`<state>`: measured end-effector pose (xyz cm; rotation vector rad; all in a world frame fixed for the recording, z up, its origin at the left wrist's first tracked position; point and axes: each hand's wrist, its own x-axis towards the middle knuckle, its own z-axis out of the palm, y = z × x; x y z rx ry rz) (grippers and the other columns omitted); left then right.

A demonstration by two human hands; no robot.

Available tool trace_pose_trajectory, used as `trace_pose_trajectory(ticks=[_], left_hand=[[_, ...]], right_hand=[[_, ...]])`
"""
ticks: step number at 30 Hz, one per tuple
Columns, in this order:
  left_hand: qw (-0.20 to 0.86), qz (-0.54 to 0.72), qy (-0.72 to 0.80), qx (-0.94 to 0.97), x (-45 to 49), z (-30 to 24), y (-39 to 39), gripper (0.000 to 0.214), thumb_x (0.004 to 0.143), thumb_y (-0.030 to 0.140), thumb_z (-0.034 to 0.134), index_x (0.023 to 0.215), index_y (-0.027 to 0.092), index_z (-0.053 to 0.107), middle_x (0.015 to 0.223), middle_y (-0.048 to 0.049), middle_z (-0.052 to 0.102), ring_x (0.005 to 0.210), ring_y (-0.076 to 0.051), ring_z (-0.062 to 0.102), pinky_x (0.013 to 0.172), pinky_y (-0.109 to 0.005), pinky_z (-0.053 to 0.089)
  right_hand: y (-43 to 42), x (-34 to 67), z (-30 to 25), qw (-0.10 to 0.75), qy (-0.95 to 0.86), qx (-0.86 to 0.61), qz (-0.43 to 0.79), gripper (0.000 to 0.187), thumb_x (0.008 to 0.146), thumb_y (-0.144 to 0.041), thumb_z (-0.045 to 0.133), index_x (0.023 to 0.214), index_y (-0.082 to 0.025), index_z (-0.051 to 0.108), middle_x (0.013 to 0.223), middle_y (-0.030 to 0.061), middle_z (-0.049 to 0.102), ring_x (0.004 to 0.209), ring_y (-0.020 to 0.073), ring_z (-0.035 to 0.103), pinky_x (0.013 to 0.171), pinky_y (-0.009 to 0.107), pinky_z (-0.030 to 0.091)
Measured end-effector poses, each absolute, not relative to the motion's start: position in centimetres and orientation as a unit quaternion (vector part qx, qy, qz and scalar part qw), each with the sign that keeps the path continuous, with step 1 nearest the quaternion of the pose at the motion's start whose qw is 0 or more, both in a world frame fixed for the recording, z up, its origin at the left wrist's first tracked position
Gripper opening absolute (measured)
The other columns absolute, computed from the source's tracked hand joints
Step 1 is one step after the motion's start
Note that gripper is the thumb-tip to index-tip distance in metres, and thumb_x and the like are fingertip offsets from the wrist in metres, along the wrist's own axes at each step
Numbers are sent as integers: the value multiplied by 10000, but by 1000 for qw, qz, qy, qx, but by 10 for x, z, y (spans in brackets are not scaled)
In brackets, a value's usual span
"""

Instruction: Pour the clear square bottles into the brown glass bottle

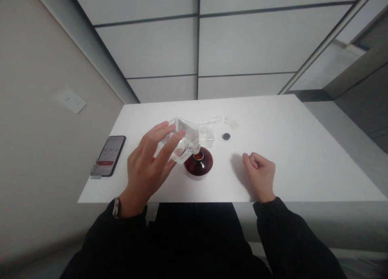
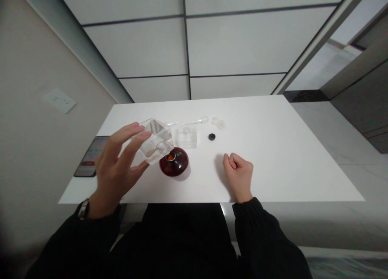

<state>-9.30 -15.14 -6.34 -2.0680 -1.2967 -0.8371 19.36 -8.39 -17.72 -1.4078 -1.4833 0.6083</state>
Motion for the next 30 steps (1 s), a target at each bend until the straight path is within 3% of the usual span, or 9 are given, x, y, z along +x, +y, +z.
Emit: trace_pose_trajectory(ticks=[30], left_hand=[[270, -329, -479, -768, -92, -66, -149, 683, 924, 113, 773, 1531, 283, 509, 1351, -110, 708, 1334, -310, 689, 1087, -482, 650]], right_hand=[[-85, 194, -177, 486, -600, -585, 247, 474, 840, -326, 606, 577, -271, 215, 528, -88, 205, 535, 92, 230, 562, 306, 210]])
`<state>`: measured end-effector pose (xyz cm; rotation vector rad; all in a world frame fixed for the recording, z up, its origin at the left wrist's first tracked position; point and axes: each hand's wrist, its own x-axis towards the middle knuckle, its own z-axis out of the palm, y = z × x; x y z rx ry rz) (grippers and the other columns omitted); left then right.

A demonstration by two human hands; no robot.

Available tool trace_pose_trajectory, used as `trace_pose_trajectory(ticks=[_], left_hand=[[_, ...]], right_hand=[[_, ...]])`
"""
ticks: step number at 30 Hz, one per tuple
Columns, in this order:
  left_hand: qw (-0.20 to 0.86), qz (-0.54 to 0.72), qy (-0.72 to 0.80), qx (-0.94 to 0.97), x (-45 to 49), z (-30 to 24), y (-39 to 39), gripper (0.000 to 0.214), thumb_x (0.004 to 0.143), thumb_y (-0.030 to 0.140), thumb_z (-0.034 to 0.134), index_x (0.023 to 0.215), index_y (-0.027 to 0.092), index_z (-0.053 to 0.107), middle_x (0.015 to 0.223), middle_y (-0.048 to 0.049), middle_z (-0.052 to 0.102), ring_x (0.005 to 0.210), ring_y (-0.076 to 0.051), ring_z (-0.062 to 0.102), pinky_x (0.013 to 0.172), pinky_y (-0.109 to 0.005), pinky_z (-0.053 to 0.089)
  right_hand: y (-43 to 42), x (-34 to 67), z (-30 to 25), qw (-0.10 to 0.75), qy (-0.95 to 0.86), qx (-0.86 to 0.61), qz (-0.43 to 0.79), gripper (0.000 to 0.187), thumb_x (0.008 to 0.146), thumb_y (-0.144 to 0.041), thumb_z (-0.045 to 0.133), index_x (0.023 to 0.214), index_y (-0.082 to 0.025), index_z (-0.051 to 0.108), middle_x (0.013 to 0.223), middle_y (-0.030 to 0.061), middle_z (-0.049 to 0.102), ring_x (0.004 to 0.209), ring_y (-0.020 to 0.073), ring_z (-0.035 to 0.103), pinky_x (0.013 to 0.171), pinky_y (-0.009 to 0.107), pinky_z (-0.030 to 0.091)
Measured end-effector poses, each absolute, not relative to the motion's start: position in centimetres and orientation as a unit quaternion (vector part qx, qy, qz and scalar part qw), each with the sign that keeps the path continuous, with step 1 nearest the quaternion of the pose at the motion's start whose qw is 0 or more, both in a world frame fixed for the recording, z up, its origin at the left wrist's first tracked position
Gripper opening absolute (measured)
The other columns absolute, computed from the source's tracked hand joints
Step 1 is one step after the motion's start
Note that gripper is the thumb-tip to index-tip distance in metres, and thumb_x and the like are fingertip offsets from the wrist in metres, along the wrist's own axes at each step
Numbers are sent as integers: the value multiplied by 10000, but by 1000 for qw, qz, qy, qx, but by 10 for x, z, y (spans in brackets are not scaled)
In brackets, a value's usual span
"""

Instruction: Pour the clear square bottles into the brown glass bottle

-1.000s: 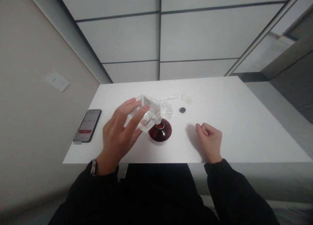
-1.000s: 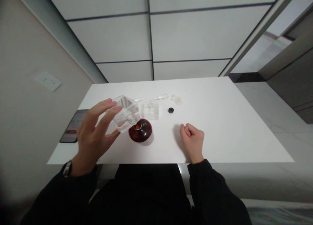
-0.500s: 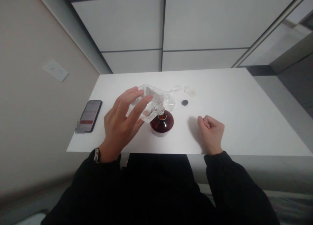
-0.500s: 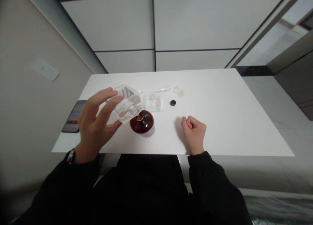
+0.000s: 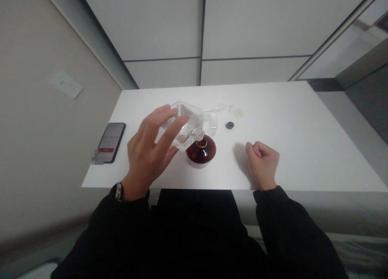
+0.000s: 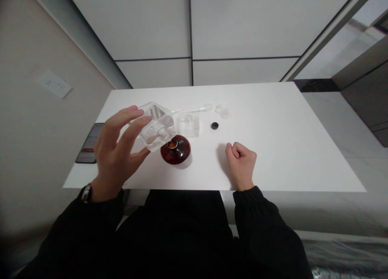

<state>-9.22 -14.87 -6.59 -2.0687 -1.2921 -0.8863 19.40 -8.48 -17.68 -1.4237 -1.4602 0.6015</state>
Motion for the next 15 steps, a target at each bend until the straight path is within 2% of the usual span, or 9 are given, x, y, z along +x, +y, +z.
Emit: trace_pose_trajectory(ticks=[7, 12, 15], left_hand=[[265, -330, -481, -767, -93, -67, -148, 702, 922, 109, 774, 1543, 296, 504, 1361, -105, 704, 1343, -314, 683, 1101, -500, 644], [266, -333, -476, -770, -93, -67, -149, 669, 912, 92, 778, 1514, 254, 534, 1355, -126, 705, 1345, -319, 681, 1087, -488, 655], [264, -332, -481, -767, -93, -67, -149, 681, 915, 95, 775, 1522, 277, 524, 1360, -112, 705, 1344, -316, 684, 1097, -504, 652]], right_hand=[[-84, 193, -174, 487, -604, -584, 241, 470, 834, -326, 596, 575, -274, 207, 529, -85, 199, 536, 92, 227, 560, 305, 203], [-85, 193, -173, 486, -605, -582, 241, 470, 839, -322, 594, 577, -275, 207, 535, -86, 195, 539, 94, 224, 561, 306, 200], [-85, 194, -174, 486, -605, -582, 242, 471, 841, -321, 598, 578, -276, 209, 534, -88, 195, 538, 94, 224, 561, 307, 199]])
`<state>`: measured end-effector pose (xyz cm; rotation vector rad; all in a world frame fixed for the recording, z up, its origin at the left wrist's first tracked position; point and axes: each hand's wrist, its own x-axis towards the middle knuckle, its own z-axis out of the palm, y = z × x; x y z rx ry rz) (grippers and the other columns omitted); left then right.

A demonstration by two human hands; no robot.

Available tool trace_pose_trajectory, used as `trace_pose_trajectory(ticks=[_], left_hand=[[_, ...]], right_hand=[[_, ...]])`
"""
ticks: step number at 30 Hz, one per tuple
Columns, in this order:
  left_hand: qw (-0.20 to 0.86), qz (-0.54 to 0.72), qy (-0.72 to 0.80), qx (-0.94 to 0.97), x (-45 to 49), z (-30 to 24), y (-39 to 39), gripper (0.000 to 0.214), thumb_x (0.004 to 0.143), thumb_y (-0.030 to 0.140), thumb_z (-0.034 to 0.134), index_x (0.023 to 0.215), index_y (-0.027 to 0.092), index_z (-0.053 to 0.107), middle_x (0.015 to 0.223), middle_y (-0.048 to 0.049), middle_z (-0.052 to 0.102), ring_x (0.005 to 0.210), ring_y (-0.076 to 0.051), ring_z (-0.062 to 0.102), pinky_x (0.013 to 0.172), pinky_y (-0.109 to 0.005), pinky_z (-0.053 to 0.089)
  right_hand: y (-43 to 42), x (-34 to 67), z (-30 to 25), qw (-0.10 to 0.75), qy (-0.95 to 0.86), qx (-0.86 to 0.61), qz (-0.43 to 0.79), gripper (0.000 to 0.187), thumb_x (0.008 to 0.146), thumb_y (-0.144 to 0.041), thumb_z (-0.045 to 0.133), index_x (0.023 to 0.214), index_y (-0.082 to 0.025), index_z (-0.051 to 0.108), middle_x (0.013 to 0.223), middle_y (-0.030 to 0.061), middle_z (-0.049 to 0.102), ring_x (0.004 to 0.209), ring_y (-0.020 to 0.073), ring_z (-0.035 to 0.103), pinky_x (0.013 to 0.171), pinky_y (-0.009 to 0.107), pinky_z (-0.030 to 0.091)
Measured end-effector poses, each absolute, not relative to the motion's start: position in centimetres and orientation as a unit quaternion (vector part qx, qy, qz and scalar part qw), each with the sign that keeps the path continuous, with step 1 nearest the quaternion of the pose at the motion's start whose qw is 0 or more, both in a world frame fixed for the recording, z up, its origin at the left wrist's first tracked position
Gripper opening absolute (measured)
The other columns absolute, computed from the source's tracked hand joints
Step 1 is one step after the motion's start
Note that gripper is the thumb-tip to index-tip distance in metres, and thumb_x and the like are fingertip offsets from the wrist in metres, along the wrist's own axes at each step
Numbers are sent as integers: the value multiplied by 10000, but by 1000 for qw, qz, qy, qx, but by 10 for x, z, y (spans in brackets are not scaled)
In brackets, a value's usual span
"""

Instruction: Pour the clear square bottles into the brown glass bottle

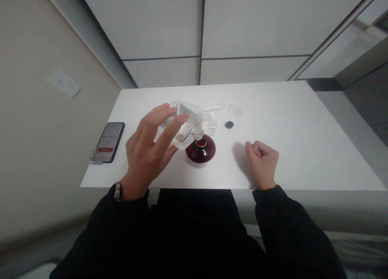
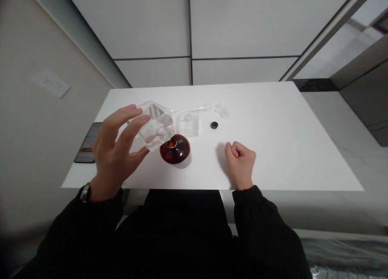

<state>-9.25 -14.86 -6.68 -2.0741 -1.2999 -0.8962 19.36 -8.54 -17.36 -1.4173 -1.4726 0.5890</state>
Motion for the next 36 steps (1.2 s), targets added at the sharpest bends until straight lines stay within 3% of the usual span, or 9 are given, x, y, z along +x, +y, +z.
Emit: trace_pose_trajectory(ticks=[12, 18, 36], left_hand=[[260, -326, -482, -771, -94, -67, -149, 688, 922, 109, 773, 1533, 280, 507, 1386, -109, 683, 1361, -315, 667, 1125, -499, 631], [230, -330, -494, -771, -94, -68, -149, 739, 935, 128, 763, 1570, 346, 457, 1419, -81, 659, 1396, -317, 638, 1175, -524, 592], [250, -328, -489, -769, -92, -66, -149, 665, 934, 104, 751, 1521, 291, 503, 1396, -104, 678, 1375, -310, 658, 1150, -509, 611]], right_hand=[[-85, 193, -173, 487, -603, -582, 248, 471, 838, -344, 592, 577, -280, 205, 536, -87, 196, 539, 94, 221, 562, 308, 195], [-85, 193, -174, 488, -601, -581, 252, 474, 836, -345, 598, 580, -279, 205, 536, -87, 195, 540, 94, 221, 561, 308, 198], [-84, 194, -174, 485, -599, -586, 251, 475, 830, -334, 603, 576, -272, 206, 535, -86, 196, 544, 93, 222, 571, 312, 199]])
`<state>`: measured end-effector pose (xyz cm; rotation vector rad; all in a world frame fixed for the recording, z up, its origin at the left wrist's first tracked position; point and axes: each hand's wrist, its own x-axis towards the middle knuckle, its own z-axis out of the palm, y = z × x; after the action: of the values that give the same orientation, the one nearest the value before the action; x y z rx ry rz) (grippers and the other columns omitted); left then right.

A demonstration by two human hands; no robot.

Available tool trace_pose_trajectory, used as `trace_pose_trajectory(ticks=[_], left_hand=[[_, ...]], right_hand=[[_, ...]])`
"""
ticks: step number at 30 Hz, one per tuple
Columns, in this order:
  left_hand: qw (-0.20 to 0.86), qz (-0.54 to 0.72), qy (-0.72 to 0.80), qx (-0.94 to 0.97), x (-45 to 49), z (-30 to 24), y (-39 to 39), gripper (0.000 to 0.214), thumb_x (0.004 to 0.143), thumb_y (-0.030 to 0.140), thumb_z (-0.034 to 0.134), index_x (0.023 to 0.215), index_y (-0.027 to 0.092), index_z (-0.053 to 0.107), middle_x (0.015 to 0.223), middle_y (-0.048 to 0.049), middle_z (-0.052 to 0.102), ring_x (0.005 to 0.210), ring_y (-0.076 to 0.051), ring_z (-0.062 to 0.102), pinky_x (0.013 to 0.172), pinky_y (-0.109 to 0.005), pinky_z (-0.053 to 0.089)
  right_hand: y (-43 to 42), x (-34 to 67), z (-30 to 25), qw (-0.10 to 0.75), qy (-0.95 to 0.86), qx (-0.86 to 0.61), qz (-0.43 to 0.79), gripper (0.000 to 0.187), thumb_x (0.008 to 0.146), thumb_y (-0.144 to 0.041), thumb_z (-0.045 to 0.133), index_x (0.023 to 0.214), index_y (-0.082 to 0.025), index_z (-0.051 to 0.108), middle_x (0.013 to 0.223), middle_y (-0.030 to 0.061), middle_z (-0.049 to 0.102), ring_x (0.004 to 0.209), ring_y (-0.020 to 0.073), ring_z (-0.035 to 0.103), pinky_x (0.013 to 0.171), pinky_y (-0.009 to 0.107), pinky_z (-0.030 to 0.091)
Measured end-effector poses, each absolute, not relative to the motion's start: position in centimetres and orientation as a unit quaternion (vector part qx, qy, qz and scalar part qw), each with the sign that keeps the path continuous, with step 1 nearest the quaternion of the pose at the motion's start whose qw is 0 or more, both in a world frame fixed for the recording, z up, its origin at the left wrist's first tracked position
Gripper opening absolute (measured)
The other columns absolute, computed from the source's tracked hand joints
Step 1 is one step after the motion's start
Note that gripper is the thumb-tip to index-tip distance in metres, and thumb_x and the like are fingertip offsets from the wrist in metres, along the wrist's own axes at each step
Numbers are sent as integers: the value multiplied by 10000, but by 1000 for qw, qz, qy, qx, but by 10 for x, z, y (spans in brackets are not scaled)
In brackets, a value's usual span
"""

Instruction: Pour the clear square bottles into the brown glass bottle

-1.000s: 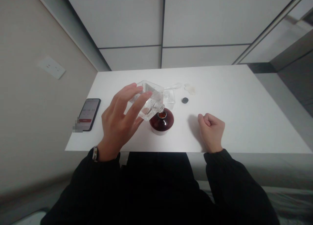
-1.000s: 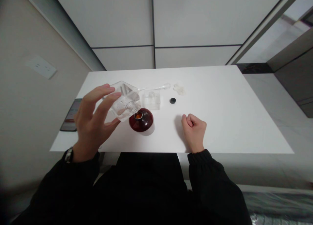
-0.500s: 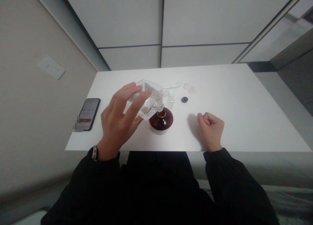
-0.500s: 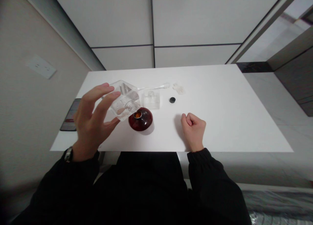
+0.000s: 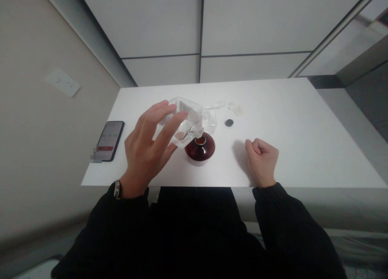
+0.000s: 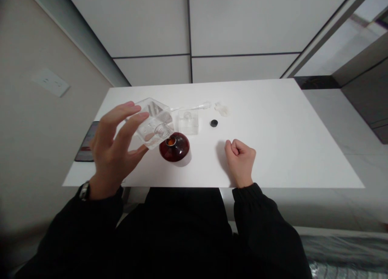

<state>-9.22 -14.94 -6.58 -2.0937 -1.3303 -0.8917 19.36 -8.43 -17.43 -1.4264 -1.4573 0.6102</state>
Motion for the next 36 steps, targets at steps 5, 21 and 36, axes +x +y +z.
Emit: trace_pose_trajectory(ticks=[5, 21, 36], left_hand=[[256, -328, -489, -767, -93, -67, -149, 641, 943, 120, 744, 1512, 298, 508, 1391, -93, 682, 1365, -311, 665, 1139, -509, 619], [203, -346, -496, -770, -94, -68, -150, 641, 961, 182, 750, 1533, 337, 506, 1457, -83, 639, 1422, -324, 622, 1200, -521, 571], [239, -310, -512, -764, -93, -64, -153, 537, 1008, 261, 711, 1498, 353, 511, 1426, -71, 674, 1411, -282, 644, 1192, -485, 595]], right_hand=[[-84, 193, -174, 486, -599, -586, 249, 473, 829, -325, 602, 574, -274, 207, 534, -85, 193, 545, 96, 218, 573, 316, 195], [-84, 194, -175, 489, -593, -589, 250, 473, 832, -311, 601, 580, -270, 204, 550, -82, 186, 559, 99, 216, 577, 314, 186], [-83, 194, -175, 491, -595, -588, 244, 465, 827, -284, 595, 580, -260, 202, 547, -83, 184, 560, 92, 217, 576, 308, 181]])
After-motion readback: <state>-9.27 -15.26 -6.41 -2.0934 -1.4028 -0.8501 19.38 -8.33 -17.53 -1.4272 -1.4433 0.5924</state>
